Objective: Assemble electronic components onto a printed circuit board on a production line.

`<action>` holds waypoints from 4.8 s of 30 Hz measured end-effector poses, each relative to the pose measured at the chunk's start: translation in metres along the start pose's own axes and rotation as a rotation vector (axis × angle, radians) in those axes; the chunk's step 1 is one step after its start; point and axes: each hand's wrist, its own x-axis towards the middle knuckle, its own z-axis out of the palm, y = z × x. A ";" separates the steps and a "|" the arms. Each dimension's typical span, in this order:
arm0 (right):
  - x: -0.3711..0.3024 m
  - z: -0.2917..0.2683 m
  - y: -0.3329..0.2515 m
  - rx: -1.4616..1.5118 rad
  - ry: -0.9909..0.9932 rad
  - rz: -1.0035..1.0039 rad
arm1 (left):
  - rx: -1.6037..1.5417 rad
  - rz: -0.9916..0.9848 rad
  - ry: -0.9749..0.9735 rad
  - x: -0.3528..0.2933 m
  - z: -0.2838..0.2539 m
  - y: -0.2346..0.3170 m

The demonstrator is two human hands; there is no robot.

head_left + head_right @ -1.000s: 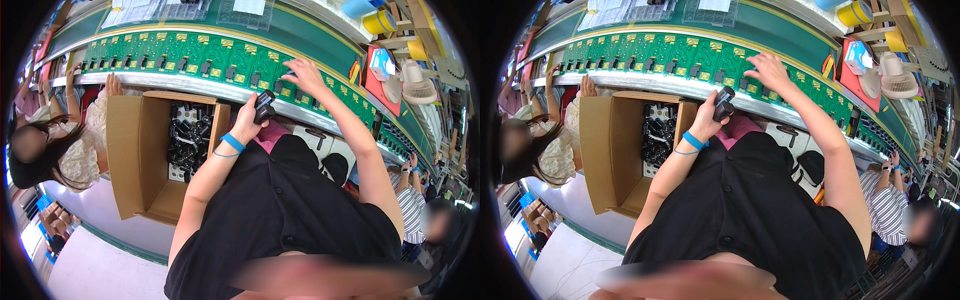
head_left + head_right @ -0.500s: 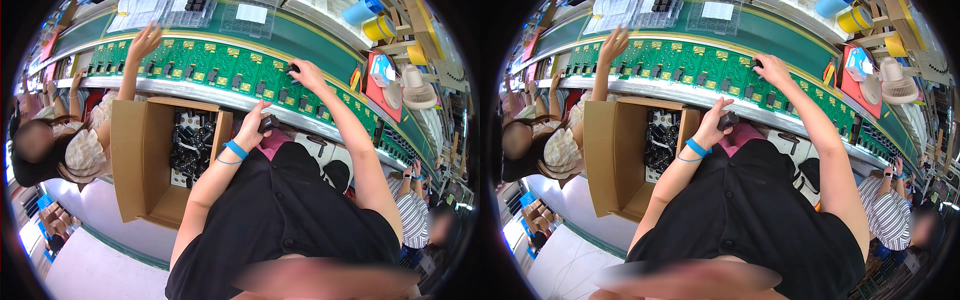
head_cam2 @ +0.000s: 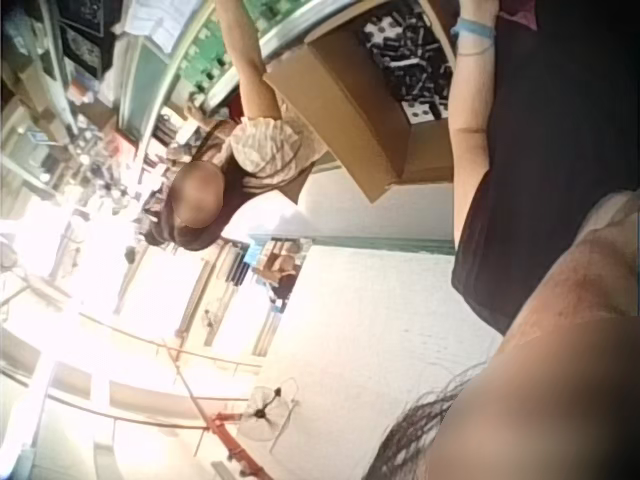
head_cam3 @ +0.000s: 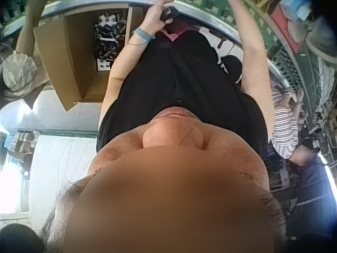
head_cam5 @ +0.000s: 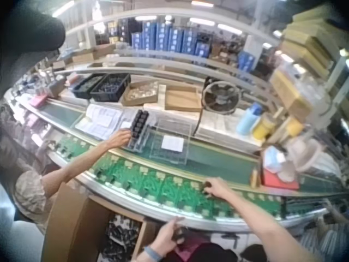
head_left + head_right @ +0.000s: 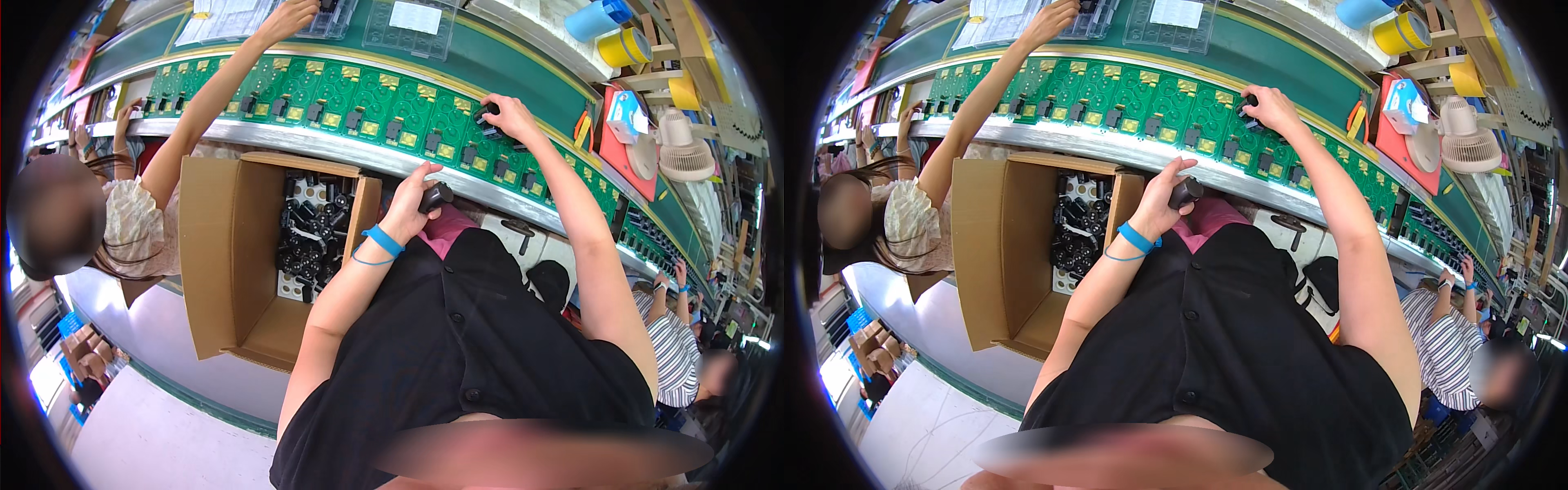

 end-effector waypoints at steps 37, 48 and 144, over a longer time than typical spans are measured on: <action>-0.033 -0.003 -0.058 0.030 0.145 -0.417 | -0.143 0.083 0.023 0.005 -0.014 0.026; -0.077 -0.006 -0.150 0.536 -0.328 -0.803 | -0.198 -0.026 -0.243 -0.018 -0.015 0.050; -0.059 0.009 -0.190 1.453 -0.661 -0.178 | -0.311 0.069 -0.756 -0.072 -0.065 0.099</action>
